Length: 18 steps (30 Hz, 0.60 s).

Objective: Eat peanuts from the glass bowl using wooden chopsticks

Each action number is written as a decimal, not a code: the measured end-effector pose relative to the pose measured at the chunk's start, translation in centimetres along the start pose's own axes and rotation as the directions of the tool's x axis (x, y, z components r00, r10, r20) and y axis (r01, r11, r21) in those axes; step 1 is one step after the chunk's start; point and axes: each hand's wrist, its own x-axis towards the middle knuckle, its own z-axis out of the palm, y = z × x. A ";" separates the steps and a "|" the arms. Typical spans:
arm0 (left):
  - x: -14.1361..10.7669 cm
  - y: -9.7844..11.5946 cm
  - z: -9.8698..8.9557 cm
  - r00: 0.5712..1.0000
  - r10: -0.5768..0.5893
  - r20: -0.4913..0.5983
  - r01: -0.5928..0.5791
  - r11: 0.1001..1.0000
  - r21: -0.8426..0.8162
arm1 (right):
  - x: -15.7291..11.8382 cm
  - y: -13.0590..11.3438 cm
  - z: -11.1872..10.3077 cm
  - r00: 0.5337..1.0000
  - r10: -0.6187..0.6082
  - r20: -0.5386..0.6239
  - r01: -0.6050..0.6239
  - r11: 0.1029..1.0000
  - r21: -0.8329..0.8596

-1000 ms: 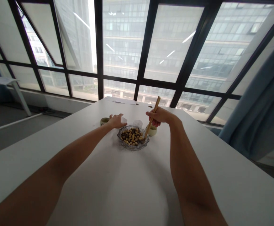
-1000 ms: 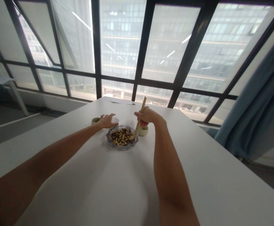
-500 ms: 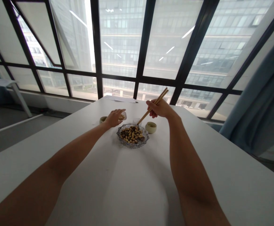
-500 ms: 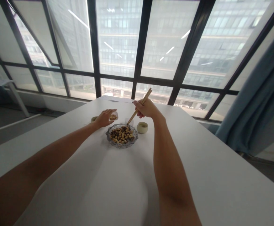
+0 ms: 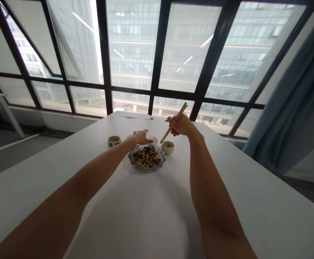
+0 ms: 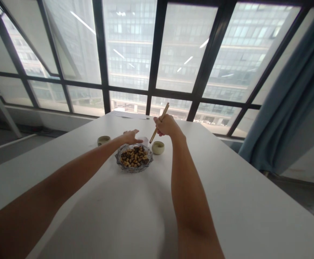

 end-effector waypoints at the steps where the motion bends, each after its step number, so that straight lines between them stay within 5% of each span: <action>1: 0.2 0.8 0.4 1.000 0.019 0.023 -0.018 1.000 -0.014 | 0.0 0.1 -0.1 1.000 -0.006 -0.016 0.006 1.000 0.003; 7: 0.4 2.6 1.5 0.990 0.129 -0.061 -0.136 0.984 -0.113 | 0.1 1.0 0.0 0.992 -0.116 -0.052 0.119 0.992 0.053; 12: -0.3 2.1 1.1 0.889 0.360 -0.284 -0.407 0.905 -0.125 | 0.6 2.2 0.2 0.974 -0.197 -0.112 0.204 0.977 0.054; 18: -0.7 1.9 1.1 0.872 0.383 -0.305 -0.439 0.888 -0.140 | 1.1 3.1 0.9 0.979 -0.192 -0.067 0.197 0.978 0.067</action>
